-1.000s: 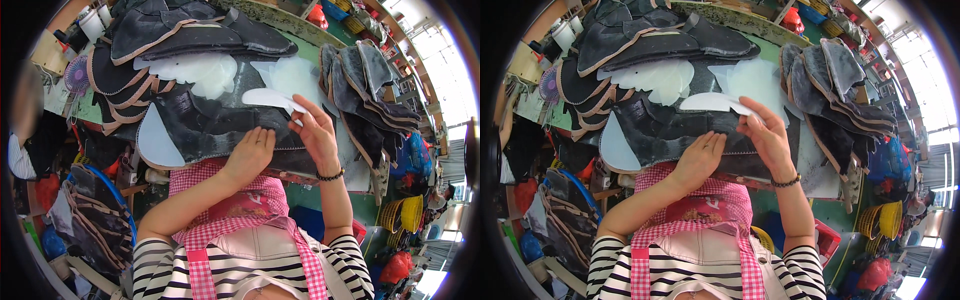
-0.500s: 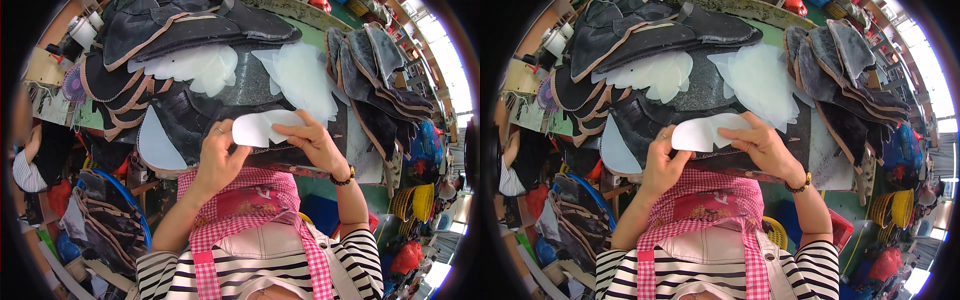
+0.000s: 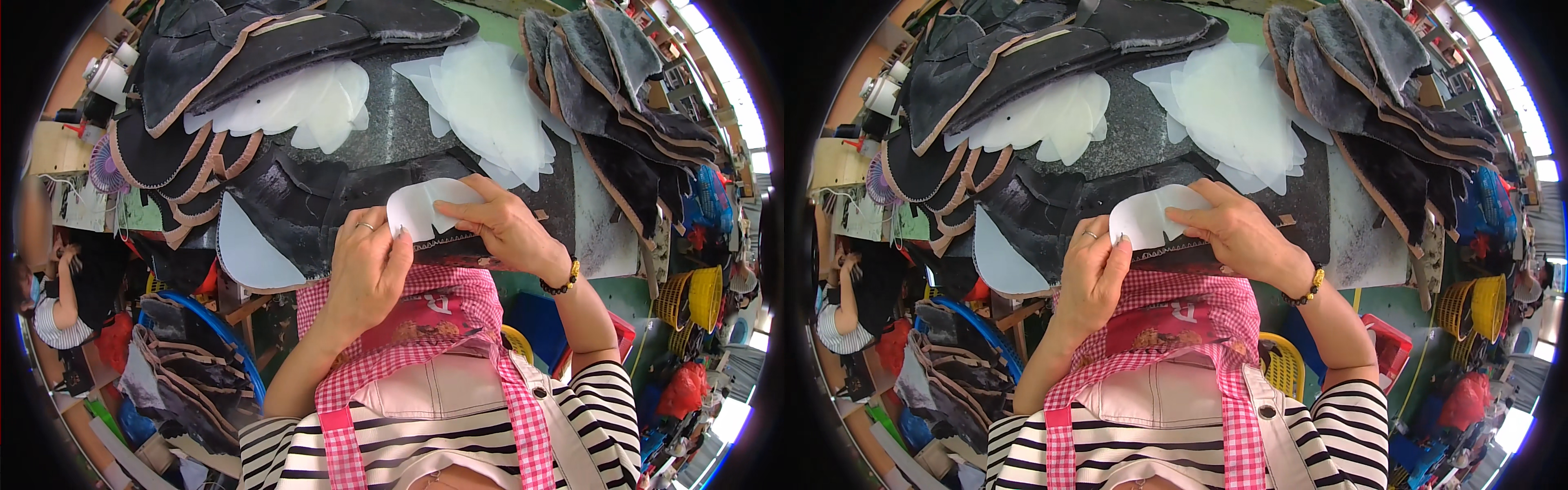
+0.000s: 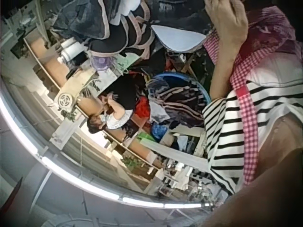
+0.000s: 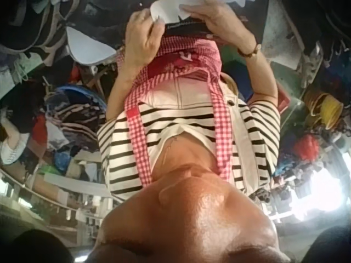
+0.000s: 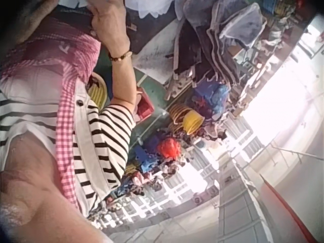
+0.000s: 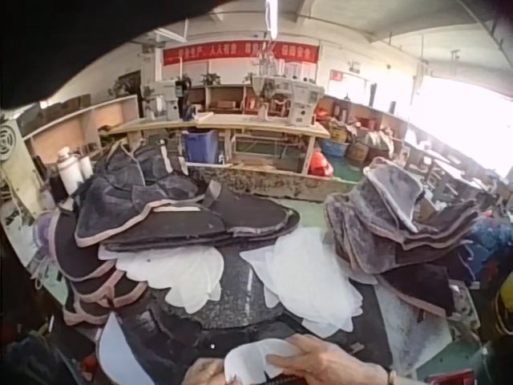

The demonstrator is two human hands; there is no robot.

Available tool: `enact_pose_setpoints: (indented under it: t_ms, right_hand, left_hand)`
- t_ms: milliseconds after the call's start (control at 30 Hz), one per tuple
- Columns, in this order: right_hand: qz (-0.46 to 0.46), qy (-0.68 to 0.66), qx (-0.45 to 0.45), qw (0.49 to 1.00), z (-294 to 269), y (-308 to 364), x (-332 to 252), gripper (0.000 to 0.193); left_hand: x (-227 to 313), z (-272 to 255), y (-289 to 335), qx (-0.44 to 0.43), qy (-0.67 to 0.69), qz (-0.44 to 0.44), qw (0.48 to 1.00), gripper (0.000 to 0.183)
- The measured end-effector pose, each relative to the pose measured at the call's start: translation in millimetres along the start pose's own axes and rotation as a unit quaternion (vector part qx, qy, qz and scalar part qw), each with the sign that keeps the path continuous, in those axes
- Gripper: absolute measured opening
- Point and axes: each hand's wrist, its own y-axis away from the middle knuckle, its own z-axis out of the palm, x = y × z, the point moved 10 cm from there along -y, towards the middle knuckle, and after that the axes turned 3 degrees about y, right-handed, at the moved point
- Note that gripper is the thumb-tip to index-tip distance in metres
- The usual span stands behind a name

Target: The person assembles footwear components by hand at a workbench. They pick up black shoe uppers and grey fuzzy insoles, align the edges, and press them together. The person repeatedly handles individual units, turning them over to inspect the fit and alignment of the parts.

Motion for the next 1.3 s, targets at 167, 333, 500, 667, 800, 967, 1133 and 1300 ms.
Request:
enact_pose_setpoints:
  t_ms: [167, 333, 500, 667, 800, 967, 1133, 1300]
  right_hand:
    - [-0.054, 0.196, 0.064, 0.977, -14.3, 2.0, -33.9, 0.032]
    - [-0.093, 0.076, 0.109, 0.987, 1.5, -0.6, -36.9, 0.021]
    - [-0.024, 0.116, 0.062, 0.991, 10.3, -9.3, -29.0, 0.009]
    - [-0.042, 0.261, -0.015, 0.964, 28.1, -14.1, -45.8, 0.019]
    - [-0.157, 0.154, 0.088, 0.971, -21.6, -3.1, -61.3, 0.025]
    - [-0.068, 0.078, 0.042, 0.994, -56.5, -16.0, -93.1, 0.030]
    - [-0.099, -0.168, -0.159, 0.968, -69.7, -28.7, -136.4, 0.030]
    - [-0.151, -0.021, -0.142, 0.978, -68.9, -23.9, -171.8, 0.033]
  left_hand:
    - [21.4, 5.1, 0.0, 0.010, -0.096, 0.068, 0.993, 0.028]
    - [39.7, 15.3, -3.0, -0.073, -0.236, 0.141, 0.959, 0.039]
    - [40.2, 16.0, 5.2, -0.083, -0.371, 0.271, 0.884, 0.027]
    - [61.2, 22.8, 9.8, -0.066, -0.378, 0.405, 0.830, 0.011]
    - [62.5, -9.5, -6.9, -0.074, -0.313, 0.336, 0.885, 0.017]
    - [130.0, -43.9, -12.5, -0.007, -0.386, 0.325, 0.863, 0.037]
    - [139.3, -76.8, -16.7, -0.234, -0.105, 0.126, 0.958, 0.061]
    - [130.2, -66.9, -3.2, -0.220, 0.006, 0.036, 0.975, 0.038]
